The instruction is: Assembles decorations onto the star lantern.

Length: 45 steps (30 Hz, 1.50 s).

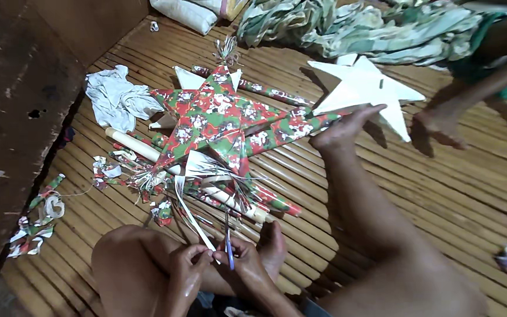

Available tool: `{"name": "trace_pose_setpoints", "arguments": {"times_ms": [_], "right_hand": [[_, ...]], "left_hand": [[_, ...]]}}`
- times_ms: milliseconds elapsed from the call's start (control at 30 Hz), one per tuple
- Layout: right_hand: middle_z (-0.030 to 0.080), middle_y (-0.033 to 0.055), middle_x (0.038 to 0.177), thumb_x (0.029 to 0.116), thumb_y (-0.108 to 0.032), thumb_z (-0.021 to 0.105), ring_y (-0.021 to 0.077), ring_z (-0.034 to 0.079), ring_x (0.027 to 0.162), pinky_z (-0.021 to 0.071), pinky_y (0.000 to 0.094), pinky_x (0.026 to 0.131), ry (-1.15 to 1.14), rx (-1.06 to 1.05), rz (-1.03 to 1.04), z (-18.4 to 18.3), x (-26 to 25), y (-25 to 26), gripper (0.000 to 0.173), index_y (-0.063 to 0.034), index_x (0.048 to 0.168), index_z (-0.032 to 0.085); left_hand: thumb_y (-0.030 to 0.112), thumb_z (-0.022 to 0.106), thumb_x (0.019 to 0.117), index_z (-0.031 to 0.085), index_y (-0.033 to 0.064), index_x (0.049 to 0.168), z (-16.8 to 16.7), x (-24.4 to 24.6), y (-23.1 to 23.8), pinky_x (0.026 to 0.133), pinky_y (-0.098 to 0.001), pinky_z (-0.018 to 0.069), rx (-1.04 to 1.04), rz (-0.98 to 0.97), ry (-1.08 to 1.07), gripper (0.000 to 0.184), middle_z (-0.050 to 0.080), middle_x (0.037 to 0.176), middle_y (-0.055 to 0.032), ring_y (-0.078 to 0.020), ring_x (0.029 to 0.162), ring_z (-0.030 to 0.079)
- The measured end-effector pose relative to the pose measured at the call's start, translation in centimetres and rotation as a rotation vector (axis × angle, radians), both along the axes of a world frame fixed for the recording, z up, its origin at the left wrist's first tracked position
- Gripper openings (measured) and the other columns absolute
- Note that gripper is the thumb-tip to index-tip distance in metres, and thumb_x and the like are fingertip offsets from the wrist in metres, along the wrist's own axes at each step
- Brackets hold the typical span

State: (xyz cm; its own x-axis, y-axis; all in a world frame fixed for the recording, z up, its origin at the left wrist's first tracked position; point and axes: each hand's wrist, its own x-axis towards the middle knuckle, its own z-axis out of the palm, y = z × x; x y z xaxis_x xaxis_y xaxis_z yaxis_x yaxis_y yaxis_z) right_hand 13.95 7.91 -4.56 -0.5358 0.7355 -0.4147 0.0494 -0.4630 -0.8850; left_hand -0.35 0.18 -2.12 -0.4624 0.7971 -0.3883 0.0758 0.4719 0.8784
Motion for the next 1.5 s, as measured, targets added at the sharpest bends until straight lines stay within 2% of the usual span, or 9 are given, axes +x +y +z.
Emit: {"name": "trace_pose_setpoints", "arguments": {"times_ms": [67,167,333,400,500,733,1167,1333,1500], "right_hand": [[0.068,-0.0057,0.075,0.0907,-0.019,0.072,0.0011,0.064,0.068,0.0551,0.0201,0.066,-0.013,-0.007,0.072,0.1,1.4,-0.4,0.014,-0.0054,0.091,0.069],[0.069,-0.0076,0.077,0.0942,-0.036,0.067,-0.0006,0.063,0.068,0.0544,0.0203,0.066,-0.004,-0.034,0.201,0.4,4.1,-1.6,0.030,-0.0060,0.091,0.070],[0.067,-0.0079,0.072,0.0911,-0.028,0.072,-0.0016,0.062,0.064,0.0534,0.0189,0.063,-0.040,-0.138,0.316,1.6,5.8,-2.9,0.023,-0.0055,0.086,0.070],[0.065,-0.0080,0.070,0.0902,-0.032,0.073,-0.0014,0.061,0.062,0.0527,0.0191,0.062,-0.065,-0.124,0.336,1.2,5.6,-2.8,0.027,-0.0057,0.084,0.070],[0.064,-0.0093,0.066,0.0890,-0.029,0.074,-0.0022,0.059,0.058,0.0511,0.0177,0.058,-0.087,-0.126,0.340,1.2,5.0,-2.4,0.023,-0.0089,0.081,0.069],[0.062,-0.0099,0.062,0.0862,-0.031,0.078,-0.0030,0.057,0.055,0.0487,0.0167,0.054,-0.104,-0.116,0.335,1.0,4.6,-2.1,0.025,-0.0110,0.075,0.067],[0.060,-0.0112,0.060,0.0861,-0.030,0.079,-0.0045,0.054,0.053,0.0465,0.0146,0.052,-0.079,-0.101,0.318,0.7,4.3,-1.9,0.027,-0.0121,0.071,0.066],[0.060,-0.0105,0.059,0.0873,-0.022,0.078,-0.0043,0.054,0.051,0.0463,0.0144,0.051,-0.086,-0.096,0.311,0.8,4.3,-1.9,0.025,-0.0114,0.069,0.065],[0.060,-0.0101,0.058,0.0876,-0.022,0.078,-0.0043,0.054,0.050,0.0457,0.0142,0.050,-0.087,-0.097,0.307,0.6,4.2,-2.0,0.027,-0.0119,0.067,0.064]], "left_hand": [[0.007,0.064,0.0941,0.071,-0.0003,0.094,0.4,-0.2,0.1,0.074,-0.0207,0.0568,-0.022,0.004,-0.009,0.010,0.070,0.081,-0.0002,-0.0036,0.074,0.067],[0.007,0.063,0.0953,0.070,-0.0006,0.096,0.8,-0.6,0.6,0.075,-0.0223,0.0566,-0.046,0.024,0.001,0.011,0.069,0.083,-0.0016,-0.0050,0.076,0.067],[0.005,0.062,0.0967,0.069,-0.0027,0.098,1.0,-0.3,1.8,0.074,-0.0234,0.0580,-0.063,0.045,0.000,0.010,0.070,0.083,-0.0039,-0.0059,0.074,0.068],[0.003,0.062,0.0969,0.068,-0.0040,0.098,1.0,-0.1,1.9,0.072,-0.0234,0.0584,-0.066,0.042,-0.024,0.010,0.071,0.083,-0.0044,-0.0059,0.073,0.069],[0.002,0.061,0.0970,0.067,-0.0038,0.098,1.1,-0.1,1.9,0.070,-0.0223,0.0585,-0.072,0.054,-0.071,0.008,0.070,0.083,-0.0033,-0.0051,0.071,0.068],[0.002,0.060,0.0986,0.065,-0.0033,0.098,1.4,0.0,2.0,0.068,-0.0217,0.0588,-0.089,0.088,-0.103,0.007,0.069,0.079,-0.0028,-0.0058,0.069,0.069],[-0.001,0.059,0.0979,0.066,-0.0024,0.096,1.4,0.0,1.9,0.068,-0.0218,0.0593,-0.077,0.090,-0.179,0.007,0.069,0.079,-0.0018,-0.0059,0.069,0.069],[-0.002,0.058,0.0983,0.065,-0.0024,0.096,1.1,-0.1,1.7,0.067,-0.0225,0.0594,-0.059,0.095,-0.207,0.007,0.069,0.077,-0.0014,-0.0069,0.068,0.069],[-0.002,0.056,0.0985,0.065,-0.0026,0.096,0.8,-0.2,1.5,0.067,-0.0227,0.0595,-0.040,0.094,-0.217,0.009,0.070,0.076,-0.0009,-0.0072,0.068,0.069]]}}
